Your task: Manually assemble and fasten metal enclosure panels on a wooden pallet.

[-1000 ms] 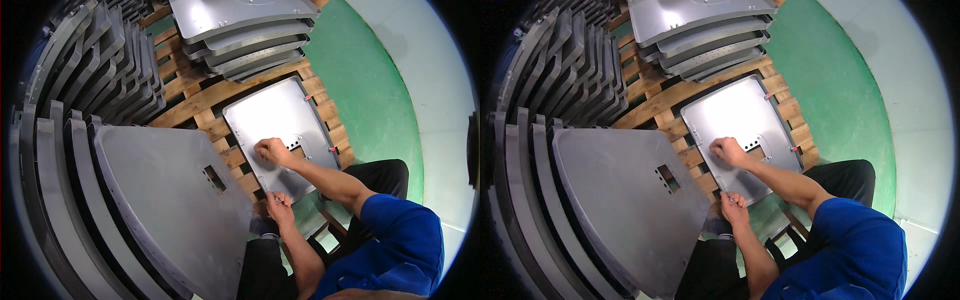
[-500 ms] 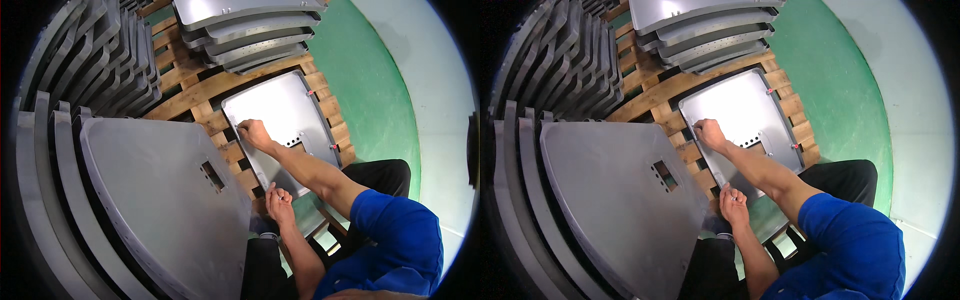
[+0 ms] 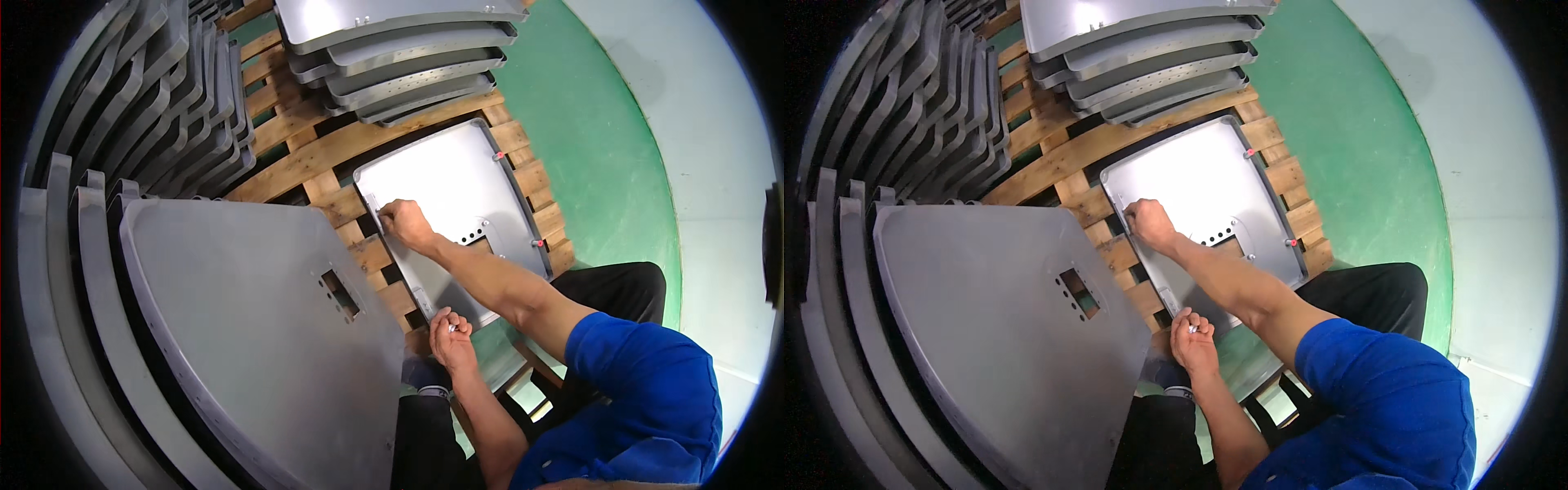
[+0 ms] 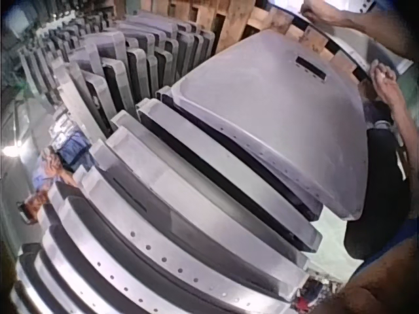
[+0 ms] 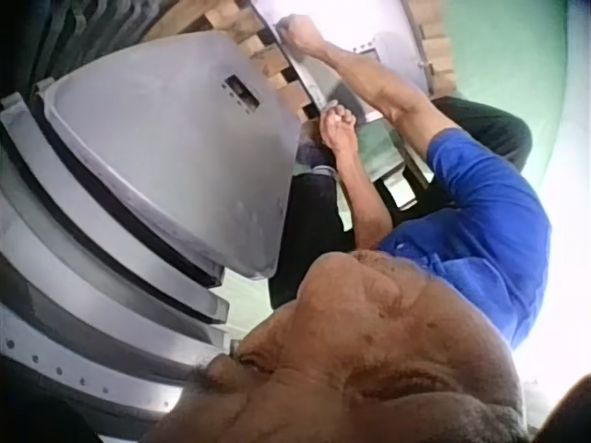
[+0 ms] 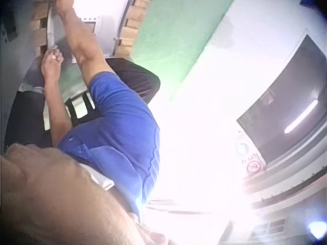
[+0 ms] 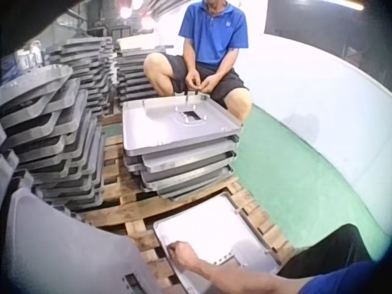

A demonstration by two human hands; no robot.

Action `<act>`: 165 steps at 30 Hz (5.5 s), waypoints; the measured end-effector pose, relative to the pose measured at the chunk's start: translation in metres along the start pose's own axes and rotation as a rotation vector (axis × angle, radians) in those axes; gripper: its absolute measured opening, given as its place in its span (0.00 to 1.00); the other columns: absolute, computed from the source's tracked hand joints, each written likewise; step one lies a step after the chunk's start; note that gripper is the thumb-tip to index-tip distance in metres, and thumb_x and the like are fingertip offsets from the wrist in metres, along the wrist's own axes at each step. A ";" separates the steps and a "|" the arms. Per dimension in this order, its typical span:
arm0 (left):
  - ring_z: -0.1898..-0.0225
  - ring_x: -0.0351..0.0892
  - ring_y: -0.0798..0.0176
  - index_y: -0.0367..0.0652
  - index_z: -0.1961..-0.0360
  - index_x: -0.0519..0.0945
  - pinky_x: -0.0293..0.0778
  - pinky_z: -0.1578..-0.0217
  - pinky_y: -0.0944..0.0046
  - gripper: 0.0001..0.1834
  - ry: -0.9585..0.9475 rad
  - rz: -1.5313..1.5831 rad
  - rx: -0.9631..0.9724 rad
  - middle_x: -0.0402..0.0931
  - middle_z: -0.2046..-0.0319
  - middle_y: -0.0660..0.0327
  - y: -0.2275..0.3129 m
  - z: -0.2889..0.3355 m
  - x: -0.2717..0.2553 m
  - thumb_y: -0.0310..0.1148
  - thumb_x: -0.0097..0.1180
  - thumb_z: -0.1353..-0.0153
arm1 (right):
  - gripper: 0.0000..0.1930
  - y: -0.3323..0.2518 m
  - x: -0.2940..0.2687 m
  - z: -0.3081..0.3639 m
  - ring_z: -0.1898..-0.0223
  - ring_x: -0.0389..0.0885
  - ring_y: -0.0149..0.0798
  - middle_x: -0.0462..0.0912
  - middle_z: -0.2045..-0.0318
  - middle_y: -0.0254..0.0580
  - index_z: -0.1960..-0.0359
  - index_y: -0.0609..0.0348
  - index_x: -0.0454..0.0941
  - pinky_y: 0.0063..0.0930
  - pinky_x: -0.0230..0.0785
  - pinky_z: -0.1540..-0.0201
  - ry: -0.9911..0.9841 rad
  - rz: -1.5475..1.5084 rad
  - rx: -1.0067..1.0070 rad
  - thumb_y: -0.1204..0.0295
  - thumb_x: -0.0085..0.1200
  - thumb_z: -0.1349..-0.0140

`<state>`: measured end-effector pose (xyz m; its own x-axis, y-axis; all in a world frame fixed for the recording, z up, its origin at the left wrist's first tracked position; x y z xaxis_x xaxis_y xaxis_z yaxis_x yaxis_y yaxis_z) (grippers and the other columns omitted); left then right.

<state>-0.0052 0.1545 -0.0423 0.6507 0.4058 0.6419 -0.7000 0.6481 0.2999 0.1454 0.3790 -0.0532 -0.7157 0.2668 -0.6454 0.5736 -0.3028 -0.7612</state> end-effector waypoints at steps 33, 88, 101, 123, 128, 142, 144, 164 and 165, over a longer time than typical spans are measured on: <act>0.58 0.78 0.53 0.34 0.46 0.72 0.75 0.60 0.58 0.20 0.035 -0.124 0.096 0.76 0.57 0.50 -0.010 0.010 0.031 0.29 0.46 0.39 | 0.20 -0.055 -0.122 0.203 0.55 0.76 0.59 0.80 0.61 0.61 0.50 0.62 0.77 0.44 0.67 0.48 -0.503 0.000 -0.276 0.64 0.54 0.42; 0.75 0.62 0.70 0.44 0.70 0.72 0.58 0.77 0.69 0.09 -0.044 -0.065 -0.263 0.67 0.75 0.67 -0.071 0.043 0.028 0.37 0.50 0.34 | 0.12 -0.036 -0.184 0.250 0.61 0.80 0.52 0.81 0.63 0.51 0.61 0.59 0.81 0.38 0.71 0.55 -0.203 -0.185 -0.022 0.66 0.57 0.43; 0.60 0.73 0.65 0.43 0.57 0.76 0.74 0.55 0.63 0.11 0.162 0.054 -0.150 0.73 0.63 0.64 -0.047 0.051 0.015 0.37 0.51 0.36 | 0.14 -0.043 -0.135 0.239 0.77 0.82 0.39 0.83 0.78 0.48 0.63 0.66 0.79 0.33 0.76 0.68 -0.211 -0.194 0.038 0.65 0.51 0.39; 0.83 0.50 0.76 0.47 0.64 0.77 0.46 0.83 0.71 0.08 0.606 -0.161 0.043 0.50 0.83 0.75 -0.011 0.049 -0.078 0.38 0.57 0.40 | 0.09 0.004 -0.026 0.172 0.66 0.81 0.52 0.81 0.65 0.54 0.62 0.64 0.81 0.37 0.74 0.60 -0.131 -0.003 0.025 0.77 0.53 0.44; 0.83 0.49 0.77 0.48 0.65 0.77 0.44 0.83 0.72 0.08 0.573 -0.216 0.113 0.49 0.84 0.75 0.002 0.046 -0.058 0.40 0.57 0.39 | 0.12 0.030 0.001 0.187 0.68 0.81 0.34 0.82 0.68 0.43 0.55 0.65 0.79 0.27 0.75 0.62 -0.374 -0.723 0.471 0.79 0.51 0.39; 0.83 0.50 0.78 0.42 0.59 0.76 0.47 0.83 0.73 0.12 0.324 -0.150 0.162 0.51 0.84 0.74 0.008 0.039 -0.028 0.39 0.55 0.37 | 0.12 0.021 -0.027 0.205 0.65 0.78 0.26 0.79 0.68 0.31 0.51 0.60 0.77 0.21 0.75 0.59 -0.423 -1.047 0.533 0.73 0.51 0.34; 0.84 0.50 0.78 0.45 0.63 0.76 0.47 0.83 0.73 0.10 0.366 -0.179 0.157 0.50 0.84 0.74 0.000 0.035 -0.031 0.40 0.55 0.37 | 0.11 0.039 -0.032 0.206 0.67 0.78 0.26 0.80 0.69 0.33 0.53 0.63 0.77 0.22 0.75 0.61 -0.382 -0.978 0.583 0.72 0.52 0.35; 0.33 0.56 0.48 0.30 0.37 0.61 0.55 0.34 0.52 0.36 -0.277 0.439 -0.029 0.59 0.35 0.47 0.009 0.040 0.040 0.54 0.33 0.31 | 0.11 -0.115 -0.109 0.223 0.46 0.68 0.50 0.75 0.51 0.42 0.64 0.54 0.84 0.41 0.64 0.44 -0.353 -0.074 -0.393 0.75 0.59 0.52; 0.32 0.54 0.48 0.31 0.36 0.59 0.54 0.34 0.52 0.36 -0.299 0.419 -0.029 0.56 0.34 0.47 0.008 0.039 0.042 0.53 0.33 0.31 | 0.11 -0.122 -0.109 0.227 0.44 0.66 0.50 0.73 0.48 0.42 0.64 0.53 0.84 0.41 0.63 0.43 -0.370 -0.049 -0.453 0.76 0.60 0.52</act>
<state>0.0048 0.1518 0.0144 0.2006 0.4350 0.8778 -0.8713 0.4889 -0.0431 0.0632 0.1793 0.1248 -0.7904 -0.0913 -0.6058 0.5913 0.1446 -0.7934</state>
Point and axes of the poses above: each hand's wrist, its own z-axis away from the middle knuckle, its own x-axis out of the palm, y = z × x, the point moved 9 cm from there along -z, towards the middle knuckle
